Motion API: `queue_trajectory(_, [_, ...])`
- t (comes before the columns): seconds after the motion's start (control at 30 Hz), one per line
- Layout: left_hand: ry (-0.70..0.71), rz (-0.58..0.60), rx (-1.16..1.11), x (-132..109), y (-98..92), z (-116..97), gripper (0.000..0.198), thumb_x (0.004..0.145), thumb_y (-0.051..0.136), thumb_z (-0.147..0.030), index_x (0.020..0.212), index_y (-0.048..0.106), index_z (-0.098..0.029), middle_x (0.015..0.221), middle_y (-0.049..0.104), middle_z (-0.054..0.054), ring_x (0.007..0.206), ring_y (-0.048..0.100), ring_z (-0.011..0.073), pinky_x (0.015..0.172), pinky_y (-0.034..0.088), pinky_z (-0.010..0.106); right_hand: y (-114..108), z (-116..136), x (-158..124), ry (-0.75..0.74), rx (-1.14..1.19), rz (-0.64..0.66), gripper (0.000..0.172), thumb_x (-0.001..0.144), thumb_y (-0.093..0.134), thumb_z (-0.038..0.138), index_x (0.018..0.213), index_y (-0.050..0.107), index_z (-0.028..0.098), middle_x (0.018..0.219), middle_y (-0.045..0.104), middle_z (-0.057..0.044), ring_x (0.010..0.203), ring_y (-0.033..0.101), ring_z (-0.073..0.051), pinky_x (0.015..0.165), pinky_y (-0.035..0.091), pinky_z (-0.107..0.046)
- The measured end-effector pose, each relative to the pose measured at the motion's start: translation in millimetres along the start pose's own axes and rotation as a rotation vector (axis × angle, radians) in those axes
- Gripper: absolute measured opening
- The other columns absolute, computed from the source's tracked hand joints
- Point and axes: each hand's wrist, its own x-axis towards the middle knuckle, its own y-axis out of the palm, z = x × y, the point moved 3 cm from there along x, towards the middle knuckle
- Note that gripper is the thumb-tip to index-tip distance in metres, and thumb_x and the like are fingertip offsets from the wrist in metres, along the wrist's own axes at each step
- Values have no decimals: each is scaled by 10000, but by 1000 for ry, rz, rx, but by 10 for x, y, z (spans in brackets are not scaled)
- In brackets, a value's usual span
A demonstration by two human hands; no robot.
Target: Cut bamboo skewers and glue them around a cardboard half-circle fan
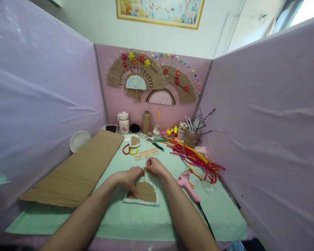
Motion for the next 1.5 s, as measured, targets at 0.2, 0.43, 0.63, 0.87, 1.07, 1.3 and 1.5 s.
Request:
queue_trajectory(0.2, [24, -6, 29, 31, 14, 1, 891, 449, 877, -442, 1209, 469, -222, 1242, 512, 92, 1169, 493, 300, 962, 451, 372, -16, -22, -4, 12, 9, 10, 215, 754, 642, 64, 737, 468, 189, 454, 483, 115, 365, 425, -43, 398, 323, -160])
queue_trajectory(0.43, [30, 2, 21, 55, 26, 4, 903, 448, 867, -477, 1206, 469, -190, 1253, 503, 120, 1170, 495, 302, 957, 454, 367, -34, -31, -7, 16, 8, 19, 219, 750, 675, 99, 755, 475, 188, 474, 503, 105, 373, 436, -43, 388, 321, -154])
queue_trajectory(0.63, [28, 23, 46, 26, 8, -21, 898, 471, 861, -455, 1229, 456, -194, 1253, 501, 110, 1179, 479, 302, 963, 444, 363, -40, -23, -13, 14, 3, 30, 242, 741, 700, 114, 737, 470, 189, 458, 494, 108, 360, 426, -43, 386, 330, -156])
queue_trajectory(0.87, [39, 30, 31, 0, -9, -30, 879, 497, 852, -430, 1240, 441, -206, 1256, 490, 100, 1180, 468, 290, 968, 440, 364, -36, -30, -13, 10, 7, 27, 245, 745, 693, 113, 737, 461, 193, 459, 498, 109, 365, 432, -43, 387, 331, -154])
queue_trajectory(1.07, [40, 33, 31, 13, 8, -14, 876, 495, 848, -447, 1235, 443, -212, 1242, 493, 95, 1175, 469, 291, 961, 442, 366, -38, -28, -12, 6, 6, 34, 218, 756, 661, 90, 714, 471, 188, 447, 496, 103, 360, 430, -46, 388, 339, -159])
queue_trajectory(1.3, [40, 29, 13, 25, 14, -1, 881, 481, 852, -452, 1230, 449, -221, 1241, 496, 90, 1173, 470, 292, 961, 441, 367, -32, -53, 7, 5, 12, 26, 241, 736, 694, 111, 726, 468, 193, 453, 492, 109, 362, 430, -48, 391, 339, -162])
queue_trajectory(1.5, [37, 36, 20, 14, 8, -12, 882, 487, 849, -446, 1236, 446, -212, 1247, 492, 96, 1176, 468, 293, 967, 437, 371, -36, -39, -6, 6, 9, 29, 211, 751, 649, 73, 731, 473, 188, 463, 496, 106, 366, 431, -48, 382, 326, -160])
